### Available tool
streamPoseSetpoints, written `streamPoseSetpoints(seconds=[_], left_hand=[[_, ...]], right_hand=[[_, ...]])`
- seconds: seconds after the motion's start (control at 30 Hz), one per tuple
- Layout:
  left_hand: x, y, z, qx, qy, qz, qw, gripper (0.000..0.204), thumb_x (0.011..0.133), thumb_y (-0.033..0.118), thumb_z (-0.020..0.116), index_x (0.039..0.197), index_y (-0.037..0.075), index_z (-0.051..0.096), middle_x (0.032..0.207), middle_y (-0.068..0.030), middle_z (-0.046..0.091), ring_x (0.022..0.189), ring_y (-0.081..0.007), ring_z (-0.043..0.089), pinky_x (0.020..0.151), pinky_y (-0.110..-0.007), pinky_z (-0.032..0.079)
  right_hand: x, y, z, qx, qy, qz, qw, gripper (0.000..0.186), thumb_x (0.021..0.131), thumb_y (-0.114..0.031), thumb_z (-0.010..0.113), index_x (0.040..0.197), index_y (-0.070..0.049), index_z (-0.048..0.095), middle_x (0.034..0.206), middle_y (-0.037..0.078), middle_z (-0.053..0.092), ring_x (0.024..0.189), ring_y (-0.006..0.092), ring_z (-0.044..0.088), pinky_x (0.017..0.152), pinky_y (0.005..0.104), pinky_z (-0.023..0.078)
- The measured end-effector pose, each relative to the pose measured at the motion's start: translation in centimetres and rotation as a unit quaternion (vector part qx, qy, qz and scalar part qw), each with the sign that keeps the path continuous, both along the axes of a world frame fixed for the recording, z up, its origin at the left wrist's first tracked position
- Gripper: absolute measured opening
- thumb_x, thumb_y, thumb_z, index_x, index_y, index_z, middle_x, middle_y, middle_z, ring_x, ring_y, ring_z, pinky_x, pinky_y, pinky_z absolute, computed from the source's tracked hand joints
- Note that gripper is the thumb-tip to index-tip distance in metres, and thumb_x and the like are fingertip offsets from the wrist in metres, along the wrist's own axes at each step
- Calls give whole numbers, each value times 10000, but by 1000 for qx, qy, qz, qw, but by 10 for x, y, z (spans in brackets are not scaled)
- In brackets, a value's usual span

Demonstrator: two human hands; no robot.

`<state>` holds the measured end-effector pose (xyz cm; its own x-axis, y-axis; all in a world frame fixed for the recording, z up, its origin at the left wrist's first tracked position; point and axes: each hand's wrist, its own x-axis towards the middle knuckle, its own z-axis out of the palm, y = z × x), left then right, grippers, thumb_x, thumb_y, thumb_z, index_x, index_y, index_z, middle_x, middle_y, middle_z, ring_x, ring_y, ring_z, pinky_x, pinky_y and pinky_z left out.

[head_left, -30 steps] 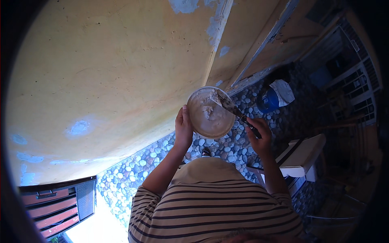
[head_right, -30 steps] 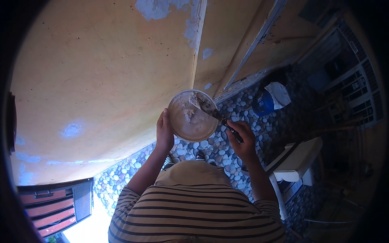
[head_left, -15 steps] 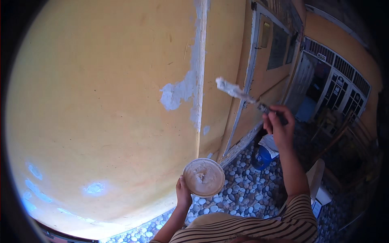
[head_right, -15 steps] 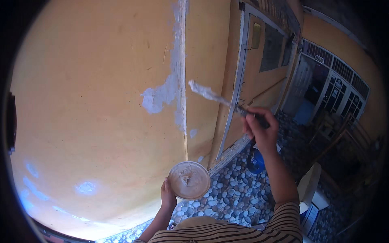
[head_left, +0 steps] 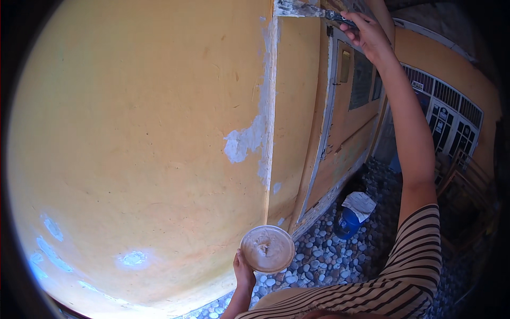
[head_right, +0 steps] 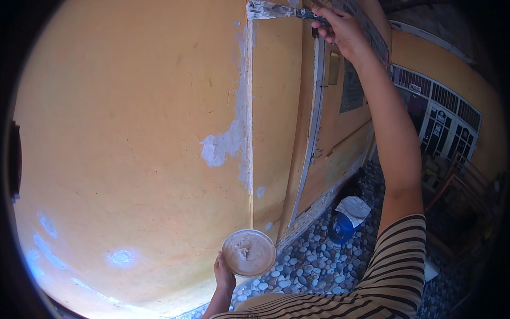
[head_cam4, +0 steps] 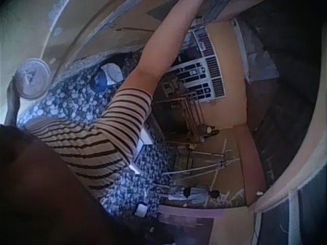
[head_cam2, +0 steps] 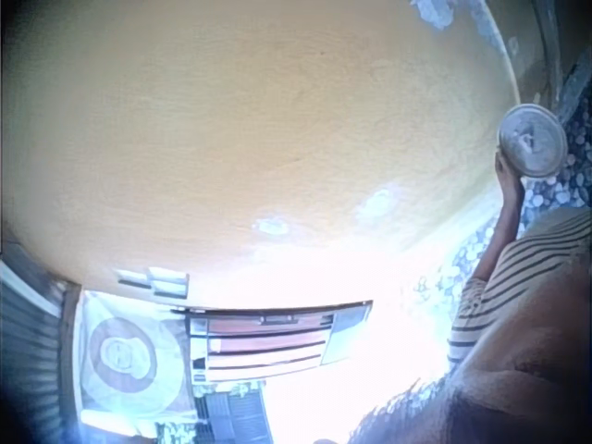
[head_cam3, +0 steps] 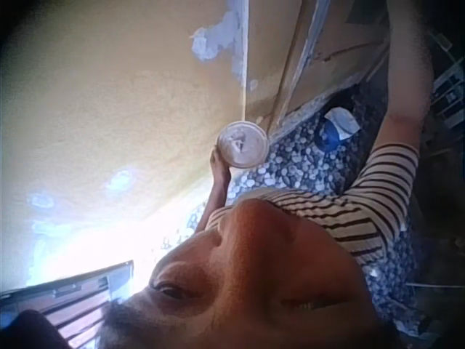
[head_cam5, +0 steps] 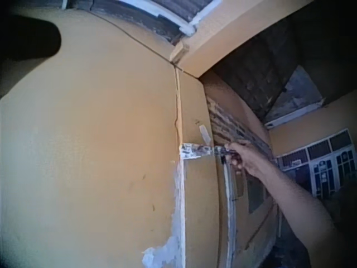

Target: The person applies plaster along a crack in the wall using a putty knife while holding a plate of plaster. Afterwards, the person sits down and mixes the plaster on the plate using the putty knife and a paintbrush.

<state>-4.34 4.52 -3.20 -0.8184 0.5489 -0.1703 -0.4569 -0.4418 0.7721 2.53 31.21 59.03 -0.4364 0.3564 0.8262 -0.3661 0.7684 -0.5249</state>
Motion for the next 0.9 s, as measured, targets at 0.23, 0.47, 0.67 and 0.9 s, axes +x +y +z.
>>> streamPoseSetpoints(seconds=[0.23, 0.47, 0.67, 0.9], left_hand=[[-3, -9, 3, 6, -24, 20, 999, 439, 1070, 379, 391, 1095, -12, 589, 967, -71, 647, 823, -126, 600, 718, -276, 500], [-6, -8, 2, 10, -16, 40, 999, 432, 1068, 419, 389, 1004, 47, 601, 766, 2, 574, 601, -73, 465, 491, -249, 358], [-7, -3, 2, 10, -24, 33, 999, 444, 1068, 419, 383, 1021, 33, 598, 787, 0, 580, 607, -75, 469, 499, -252, 368], [-10, -4, 0, 5, -19, 26, 999, 442, 1067, 420, 387, 1031, 32, 596, 797, -3, 580, 622, -77, 474, 508, -253, 367]], right_hand=[[-8, 7, 28, -1, -41, -12, 999, 248, 891, -270, 704, 1029, -67, 677, 794, 18, 655, 595, 44, 531, 489, 195, 375], [-25, -3, 33, 4, -44, -56, 997, 276, 876, -287, 714, 1033, -63, 676, 778, -2, 637, 579, 39, 509, 484, 199, 370], [-29, 7, 54, 37, -40, -115, 992, 270, 880, -305, 722, 972, -58, 664, 740, -11, 608, 534, 33, 478, 435, 192, 323], [-46, -55, 45, 34, -16, -159, 987, 225, 916, -145, 629, 727, -23, 624, 569, 20, 558, 416, 81, 447, 352, 264, 311]])
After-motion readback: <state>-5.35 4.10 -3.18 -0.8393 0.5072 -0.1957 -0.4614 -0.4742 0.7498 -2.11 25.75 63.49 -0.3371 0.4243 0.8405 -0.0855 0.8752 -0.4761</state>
